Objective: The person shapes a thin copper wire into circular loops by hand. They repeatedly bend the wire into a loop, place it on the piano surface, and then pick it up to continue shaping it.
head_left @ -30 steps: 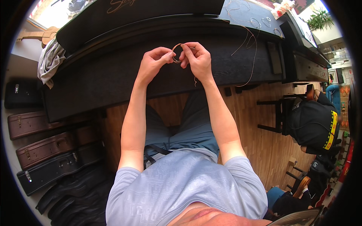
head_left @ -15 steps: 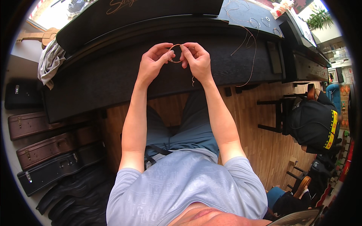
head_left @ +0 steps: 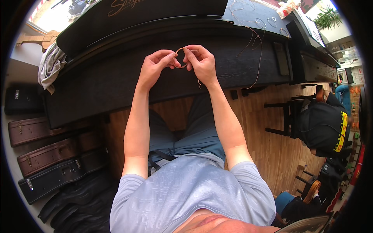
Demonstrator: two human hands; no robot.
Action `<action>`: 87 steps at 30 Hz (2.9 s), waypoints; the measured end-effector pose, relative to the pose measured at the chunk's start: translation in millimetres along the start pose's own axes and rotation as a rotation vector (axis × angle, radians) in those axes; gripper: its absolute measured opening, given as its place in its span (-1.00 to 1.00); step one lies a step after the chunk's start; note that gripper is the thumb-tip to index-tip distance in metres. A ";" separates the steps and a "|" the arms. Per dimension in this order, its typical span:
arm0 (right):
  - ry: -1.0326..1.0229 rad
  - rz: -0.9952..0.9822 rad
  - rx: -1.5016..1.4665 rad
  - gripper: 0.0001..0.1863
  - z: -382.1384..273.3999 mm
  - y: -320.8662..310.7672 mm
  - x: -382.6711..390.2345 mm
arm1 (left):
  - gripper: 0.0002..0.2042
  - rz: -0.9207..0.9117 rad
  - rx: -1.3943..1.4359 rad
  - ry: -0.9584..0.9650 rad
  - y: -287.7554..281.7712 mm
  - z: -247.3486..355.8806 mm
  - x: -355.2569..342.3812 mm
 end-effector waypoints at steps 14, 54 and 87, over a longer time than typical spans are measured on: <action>-0.078 -0.099 -0.047 -0.81 -3.7 7.0 3.1 | -0.84 0.017 -0.095 0.024 -1.6 -5.4 -1.5; 0.052 -0.084 -0.107 -0.82 5.3 -1.7 -1.8 | -0.77 0.007 -0.029 0.022 -0.2 -2.1 -1.8; 0.014 -0.239 -0.113 -0.49 -8.5 6.9 3.2 | -0.77 0.232 0.102 0.128 -16.6 -2.3 -6.5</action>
Point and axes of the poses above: each hand's wrist, its own x-axis away from the middle knuckle, its own y-axis out of the palm, z = x × y, the point moved 8 cm from there along -x, towards the middle knuckle, and after that the axes turned 13 degrees about z, right-handed, at the moved point
